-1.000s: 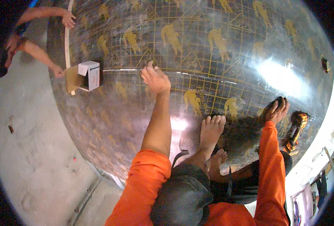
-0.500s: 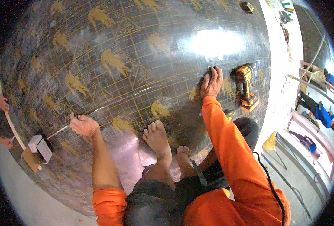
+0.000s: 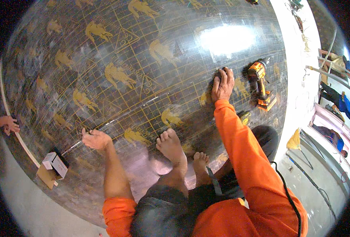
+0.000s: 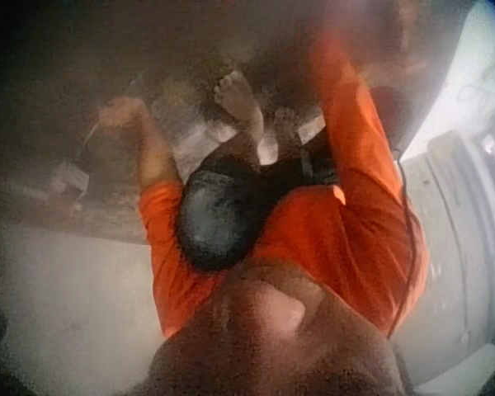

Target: The person sits on the floor and uses a cordless drill to make holes in a large patterned tile. They repeatedly position the drill, drill into the tile, and adjust their position to reach different spots.

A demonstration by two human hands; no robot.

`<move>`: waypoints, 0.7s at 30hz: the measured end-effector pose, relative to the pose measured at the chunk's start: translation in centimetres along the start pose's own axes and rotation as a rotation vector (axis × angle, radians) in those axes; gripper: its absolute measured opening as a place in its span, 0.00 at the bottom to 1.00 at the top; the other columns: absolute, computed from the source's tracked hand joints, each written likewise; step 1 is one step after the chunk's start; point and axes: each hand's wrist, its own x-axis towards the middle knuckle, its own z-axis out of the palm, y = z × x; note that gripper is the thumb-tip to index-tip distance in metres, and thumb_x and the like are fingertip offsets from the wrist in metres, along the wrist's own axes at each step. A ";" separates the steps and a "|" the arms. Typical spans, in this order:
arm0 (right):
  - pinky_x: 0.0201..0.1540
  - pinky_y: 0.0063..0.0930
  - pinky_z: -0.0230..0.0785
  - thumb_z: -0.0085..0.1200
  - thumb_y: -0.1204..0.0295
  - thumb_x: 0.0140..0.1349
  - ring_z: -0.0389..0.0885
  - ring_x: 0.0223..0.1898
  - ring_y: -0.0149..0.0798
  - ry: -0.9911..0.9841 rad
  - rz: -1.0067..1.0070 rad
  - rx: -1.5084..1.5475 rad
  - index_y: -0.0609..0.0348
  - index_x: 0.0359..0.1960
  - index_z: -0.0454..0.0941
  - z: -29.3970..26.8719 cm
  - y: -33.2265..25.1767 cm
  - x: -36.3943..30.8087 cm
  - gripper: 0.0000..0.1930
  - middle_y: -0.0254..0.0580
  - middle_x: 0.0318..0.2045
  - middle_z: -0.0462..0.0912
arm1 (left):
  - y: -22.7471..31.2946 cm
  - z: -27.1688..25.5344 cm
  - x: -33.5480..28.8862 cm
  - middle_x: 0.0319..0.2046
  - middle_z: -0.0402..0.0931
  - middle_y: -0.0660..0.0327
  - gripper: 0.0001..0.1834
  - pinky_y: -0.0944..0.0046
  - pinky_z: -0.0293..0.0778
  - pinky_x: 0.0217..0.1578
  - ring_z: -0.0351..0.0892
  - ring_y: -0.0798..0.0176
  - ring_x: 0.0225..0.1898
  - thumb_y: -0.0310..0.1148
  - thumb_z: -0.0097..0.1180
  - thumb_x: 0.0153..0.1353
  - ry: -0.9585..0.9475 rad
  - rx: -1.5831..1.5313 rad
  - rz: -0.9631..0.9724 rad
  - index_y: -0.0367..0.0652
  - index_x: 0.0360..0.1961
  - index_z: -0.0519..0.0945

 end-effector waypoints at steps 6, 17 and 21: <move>0.69 0.51 0.53 0.60 0.62 0.56 0.63 0.66 0.59 0.002 -0.057 0.073 0.54 0.54 0.75 0.3 1.6 0.2 0.24 0.52 0.62 0.69 | -0.3 -0.7 -0.9 0.47 0.71 0.51 0.23 0.52 0.65 0.54 0.69 0.51 0.49 0.27 0.46 0.60 -0.097 -0.130 -0.003 0.43 0.59 0.71; 0.68 0.52 0.53 0.51 0.53 0.65 0.60 0.67 0.59 0.007 -0.084 0.018 0.50 0.57 0.73 0.5 1.7 0.2 0.23 0.48 0.63 0.68 | 0.7 -0.8 -0.2 0.49 0.68 0.48 0.23 0.46 0.62 0.56 0.66 0.43 0.54 0.31 0.49 0.59 -0.117 -0.028 -0.087 0.43 0.57 0.71; 0.66 0.51 0.57 0.54 0.58 0.60 0.65 0.63 0.59 0.046 -0.123 0.061 0.52 0.53 0.75 -0.1 0.5 1.0 0.21 0.50 0.59 0.72 | -0.5 -0.2 -0.7 0.49 0.70 0.48 0.25 0.47 0.62 0.55 0.67 0.45 0.54 0.32 0.51 0.56 -0.090 0.050 -0.074 0.44 0.57 0.73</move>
